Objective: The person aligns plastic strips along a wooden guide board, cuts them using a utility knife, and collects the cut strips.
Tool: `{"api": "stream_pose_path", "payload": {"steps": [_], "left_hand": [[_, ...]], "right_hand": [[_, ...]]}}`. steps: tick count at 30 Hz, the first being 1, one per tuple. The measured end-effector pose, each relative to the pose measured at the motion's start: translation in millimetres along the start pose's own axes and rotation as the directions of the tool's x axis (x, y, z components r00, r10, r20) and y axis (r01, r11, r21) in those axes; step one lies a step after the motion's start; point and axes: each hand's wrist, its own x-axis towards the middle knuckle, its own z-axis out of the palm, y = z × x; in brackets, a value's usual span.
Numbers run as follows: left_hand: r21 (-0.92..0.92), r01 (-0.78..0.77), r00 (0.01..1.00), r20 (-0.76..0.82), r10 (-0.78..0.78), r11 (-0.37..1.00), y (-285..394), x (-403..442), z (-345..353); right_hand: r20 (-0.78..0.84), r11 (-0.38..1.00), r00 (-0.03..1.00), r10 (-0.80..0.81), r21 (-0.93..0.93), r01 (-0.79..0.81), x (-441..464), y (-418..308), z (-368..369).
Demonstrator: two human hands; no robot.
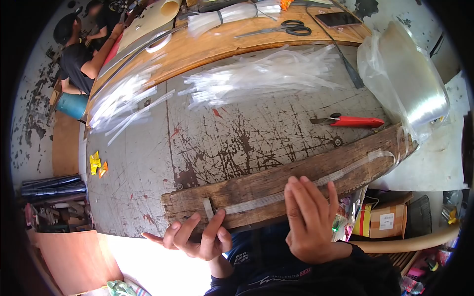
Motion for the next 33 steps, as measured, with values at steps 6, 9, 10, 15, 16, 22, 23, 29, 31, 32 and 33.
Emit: {"api": "stream_pose_path", "payload": {"steps": [6, 9, 10, 15, 16, 22, 23, 29, 31, 32, 33], "left_hand": [[-0.025, -0.016, 0.999, -0.042, 0.015, 1.0, -4, -3, 2], [-0.105, 0.093, 0.993, -0.06, -0.1, 0.99, -4, -3, 2], [-0.1, 0.149, 0.985, -0.069, -0.156, 0.984, -3, -3, 3], [-0.107, 0.223, 0.97, -0.079, -0.232, 0.969, -2, 4, 4], [-0.124, 0.249, 0.96, -0.102, -0.262, 0.961, -5, 0, 5], [-0.281, 0.403, 0.861, -0.205, -0.465, 0.871, -10, -6, 12], [-0.349, 0.421, 0.828, -0.229, -0.512, 0.837, -11, -6, 12], [-0.343, 0.46, 0.805, -0.229, -0.548, 0.819, -13, -6, 13], [-0.322, 0.461, 0.811, -0.225, -0.54, 0.827, -12, -5, 13], [-0.323, 0.471, 0.807, -0.218, -0.548, 0.821, -12, -5, 13], [-0.323, 0.48, 0.804, -0.21, -0.557, 0.815, -12, -4, 13]], "right_hand": [[-0.044, 0.991, 0.996, -0.084, 0.1, 0.088, 7, -37, 13], [-0.025, 0.969, 0.993, -0.112, 0.216, 0.115, 12, -49, 16], [-0.014, 0.955, 0.989, -0.145, 0.258, 0.144, 12, -52, 17], [-0.009, 0.963, 0.995, -0.1, 0.252, 0.099, 12, -45, 20], [-0.01, 0.967, 0.996, -0.087, 0.24, 0.087, 12, -39, 19], [0.005, 0.988, 1.0, -0.02, 0.151, 0.019, 3, 23, 5], [0.011, 0.996, 1.0, -0.016, 0.085, 0.015, 1, 34, 1], [-0.156, 0.967, 0.972, 0.177, -0.154, -0.201, -11, 95, -25], [-0.228, 0.929, 0.946, 0.229, -0.238, -0.282, -14, 113, -28], [-0.265, 0.913, 0.94, 0.217, -0.287, -0.292, -14, 120, -29], [-0.3, 0.893, 0.932, 0.203, -0.334, -0.302, -16, 125, -30]]}}
